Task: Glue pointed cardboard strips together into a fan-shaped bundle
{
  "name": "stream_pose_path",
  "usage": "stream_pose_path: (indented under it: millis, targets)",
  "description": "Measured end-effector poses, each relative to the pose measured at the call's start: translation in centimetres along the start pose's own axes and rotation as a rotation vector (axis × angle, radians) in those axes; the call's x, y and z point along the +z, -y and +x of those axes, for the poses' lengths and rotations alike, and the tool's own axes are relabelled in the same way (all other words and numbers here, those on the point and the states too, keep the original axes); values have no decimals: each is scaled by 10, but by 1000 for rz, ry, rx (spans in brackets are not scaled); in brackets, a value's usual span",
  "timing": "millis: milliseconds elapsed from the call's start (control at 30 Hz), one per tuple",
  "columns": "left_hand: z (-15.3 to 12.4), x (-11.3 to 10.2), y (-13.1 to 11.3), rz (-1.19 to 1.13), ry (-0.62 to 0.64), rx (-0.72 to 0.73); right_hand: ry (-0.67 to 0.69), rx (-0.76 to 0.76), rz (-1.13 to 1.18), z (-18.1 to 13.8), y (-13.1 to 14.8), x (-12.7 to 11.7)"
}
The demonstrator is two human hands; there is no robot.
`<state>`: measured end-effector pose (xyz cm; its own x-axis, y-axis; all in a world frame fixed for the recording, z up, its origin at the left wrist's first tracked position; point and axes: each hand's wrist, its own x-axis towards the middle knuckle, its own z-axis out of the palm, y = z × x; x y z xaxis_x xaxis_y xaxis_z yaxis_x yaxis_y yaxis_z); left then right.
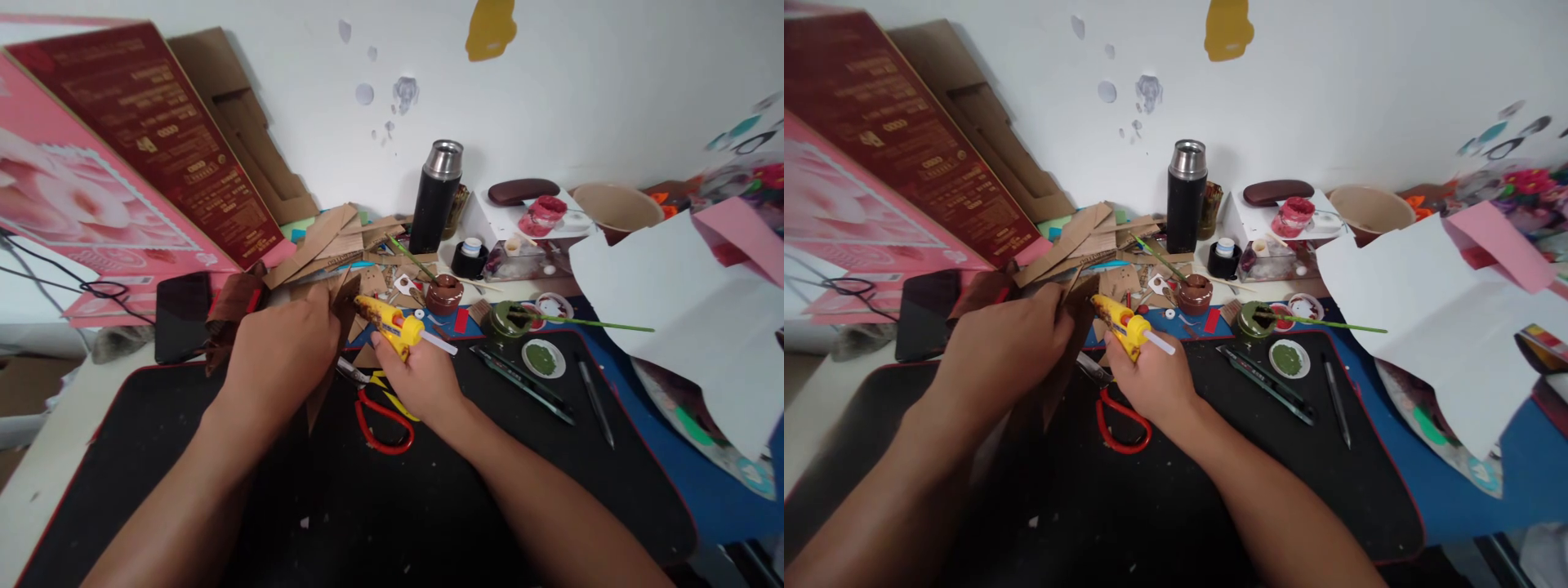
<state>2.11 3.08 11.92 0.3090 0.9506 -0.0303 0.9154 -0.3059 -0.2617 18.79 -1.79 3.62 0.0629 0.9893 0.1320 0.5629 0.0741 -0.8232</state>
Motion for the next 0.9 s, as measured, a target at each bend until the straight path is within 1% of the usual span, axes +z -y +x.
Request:
stream_pose_path:
  millis: [133, 333, 567, 900]
  targets:
    - [0, -2, 0, -16, 20, 9, -9, -18, -68, 0, 2, 0]
    - [0, -4, -1, -50, 31, -26, 5, -45, -96, 1, 3, -1]
    - [-1, 2, 1, -19, 5, -13, 6, -22, -83, 0, 1, 0]
    - [0, -1, 0, 19, 11, 0, 31, -2, -102, -1, 2, 1]
